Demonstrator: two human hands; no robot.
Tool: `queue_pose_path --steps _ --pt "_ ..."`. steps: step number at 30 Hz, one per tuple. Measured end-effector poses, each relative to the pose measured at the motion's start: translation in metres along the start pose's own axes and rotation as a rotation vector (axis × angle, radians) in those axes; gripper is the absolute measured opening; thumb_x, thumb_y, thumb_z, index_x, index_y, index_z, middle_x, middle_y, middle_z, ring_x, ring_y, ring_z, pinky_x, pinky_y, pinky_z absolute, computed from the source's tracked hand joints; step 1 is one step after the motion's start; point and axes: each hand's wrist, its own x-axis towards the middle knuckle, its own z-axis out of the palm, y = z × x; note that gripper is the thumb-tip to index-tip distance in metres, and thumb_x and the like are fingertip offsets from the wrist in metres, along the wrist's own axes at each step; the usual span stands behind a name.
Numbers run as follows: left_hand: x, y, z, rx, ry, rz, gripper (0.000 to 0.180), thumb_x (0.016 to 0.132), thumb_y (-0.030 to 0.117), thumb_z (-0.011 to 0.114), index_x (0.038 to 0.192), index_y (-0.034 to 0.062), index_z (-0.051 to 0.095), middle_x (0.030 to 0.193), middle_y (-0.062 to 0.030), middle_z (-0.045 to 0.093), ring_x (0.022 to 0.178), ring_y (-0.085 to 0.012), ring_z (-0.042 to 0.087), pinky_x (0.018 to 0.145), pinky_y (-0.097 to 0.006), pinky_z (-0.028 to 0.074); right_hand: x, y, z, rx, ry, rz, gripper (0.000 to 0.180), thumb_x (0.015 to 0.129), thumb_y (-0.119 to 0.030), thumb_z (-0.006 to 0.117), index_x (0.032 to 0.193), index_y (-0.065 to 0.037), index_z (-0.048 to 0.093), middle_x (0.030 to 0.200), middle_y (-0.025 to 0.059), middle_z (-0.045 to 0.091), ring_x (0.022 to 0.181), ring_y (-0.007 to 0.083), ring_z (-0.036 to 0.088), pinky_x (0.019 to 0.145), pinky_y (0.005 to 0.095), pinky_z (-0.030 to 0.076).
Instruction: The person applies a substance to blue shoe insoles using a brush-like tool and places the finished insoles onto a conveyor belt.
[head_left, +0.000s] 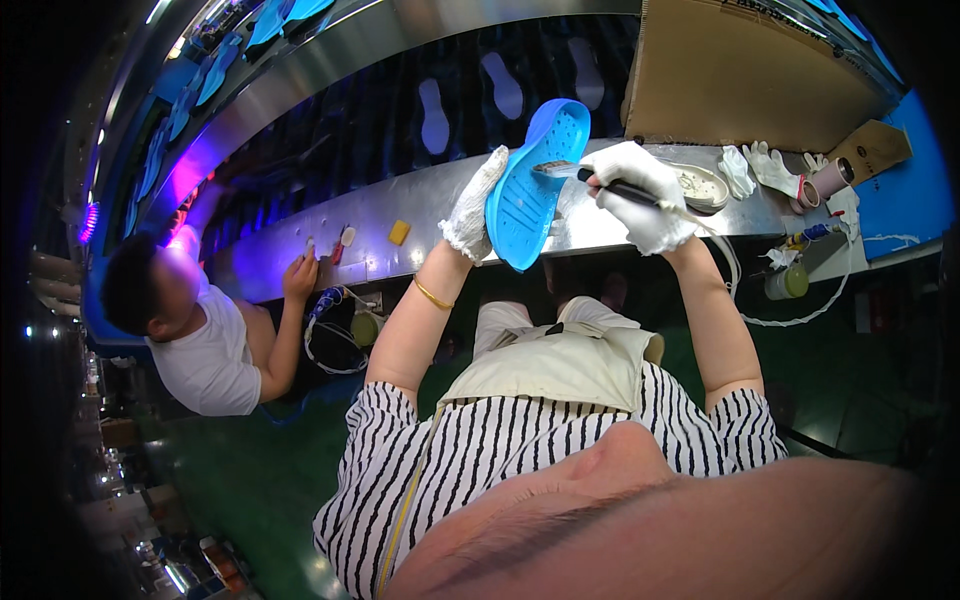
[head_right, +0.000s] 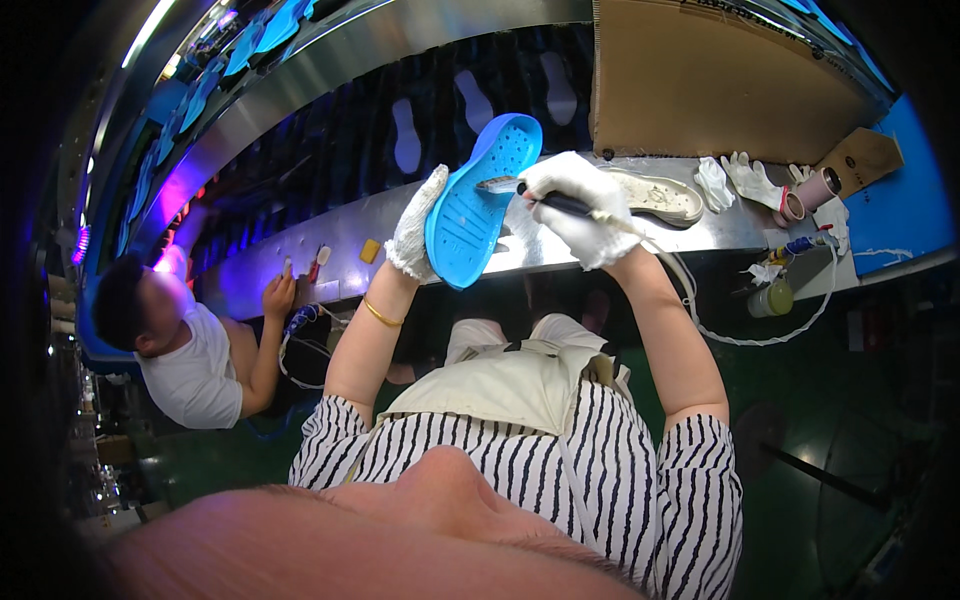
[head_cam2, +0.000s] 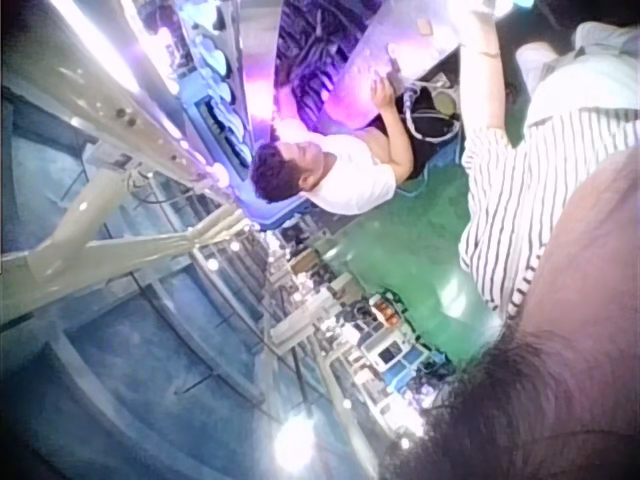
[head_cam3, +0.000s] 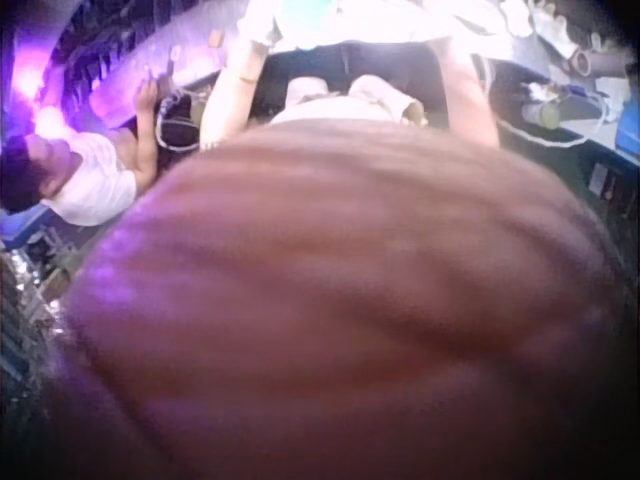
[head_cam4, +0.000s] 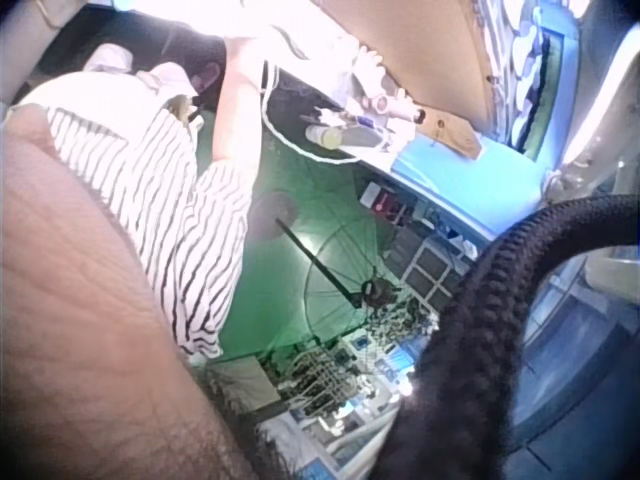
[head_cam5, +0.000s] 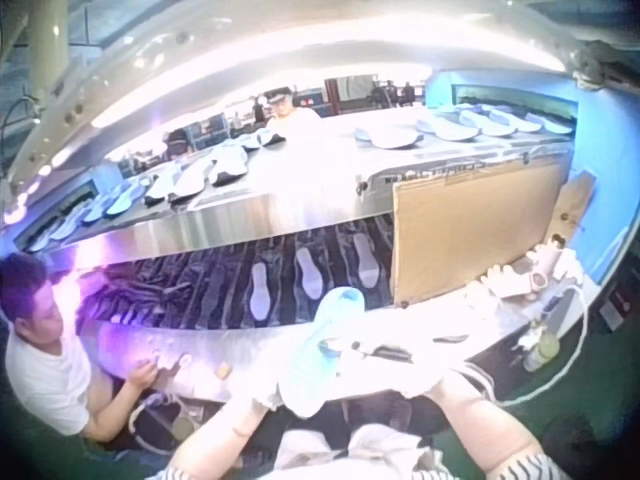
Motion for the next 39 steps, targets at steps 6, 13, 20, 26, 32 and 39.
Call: queue_pose_path --steps 6,13,20,26,32,39 --pt "-0.003 0.014 -0.002 0.045 0.057 0.16 0.058 0.095 0.049 0.041 0.128 0.0015 0.047 0.114 -0.0175 0.059 0.089 -0.0294 0.066 0.072 -0.042 0.059 -0.001 -0.029 -0.003 -0.1 -0.31 -0.086 0.025 0.061 0.007 0.066 0.08 -0.007 0.057 0.084 0.0073 0.06 0.082 0.0274 0.06 0.073 0.0345 0.048" --pt "-0.007 0.03 0.006 -0.261 -0.219 0.088 0.077 0.092 0.059 0.031 0.136 -0.0038 0.036 0.122 -0.026 0.054 0.103 -0.0445 0.058 0.087 -0.056 0.049 -0.007 -0.015 -0.011 0.695 0.136 0.204 0.021 0.078 0.012 0.058 0.092 -0.003 0.059 0.1 0.0107 0.061 0.088 0.0171 0.06 0.077 0.0294 0.049" --pt "-0.005 0.009 0.0 -0.376 -0.122 0.091 0.072 0.09 0.057 0.04 0.135 0.0006 0.038 0.121 -0.0225 0.055 0.107 -0.0431 0.057 0.095 -0.059 0.041 -0.012 -0.007 0.008 0.983 0.254 0.373 0.015 0.08 0.004 0.064 0.092 -0.003 0.059 0.097 0.0098 0.06 0.088 0.0162 0.06 0.079 0.0283 0.049" --pt "-0.004 0.007 0.001 -0.417 -0.114 0.097 0.072 0.09 0.056 0.042 0.132 -0.0024 0.039 0.121 -0.0226 0.054 0.099 -0.037 0.062 0.09 -0.053 0.049 -0.013 -0.005 0.022 0.781 0.22 0.449 0.015 0.08 0.004 0.065 0.092 -0.003 0.059 0.095 0.0073 0.061 0.088 0.013 0.059 0.08 0.0266 0.048" --pt "-0.006 0.01 0.012 -0.433 -0.038 0.113 0.068 0.093 0.054 0.039 0.129 -0.0034 0.044 0.115 -0.0215 0.059 0.098 -0.031 0.063 0.085 -0.046 0.053 -0.011 -0.021 0.03 0.846 0.071 0.393 0.014 0.078 0.002 0.067 0.091 -0.002 0.061 0.097 0.0101 0.064 0.086 0.0171 0.063 0.075 0.0301 0.051" --pt "-0.007 0.014 0.009 -0.318 -0.057 0.107 0.068 0.092 0.055 0.039 0.126 -0.0034 0.047 0.113 -0.0218 0.06 0.097 -0.0344 0.063 0.085 -0.051 0.052 -0.009 -0.011 0.01 1.139 0.3 0.384 0.015 0.084 0.001 0.06 0.097 -0.005 0.06 0.105 0.0123 0.059 0.094 0.0209 0.061 0.084 0.0323 0.049"
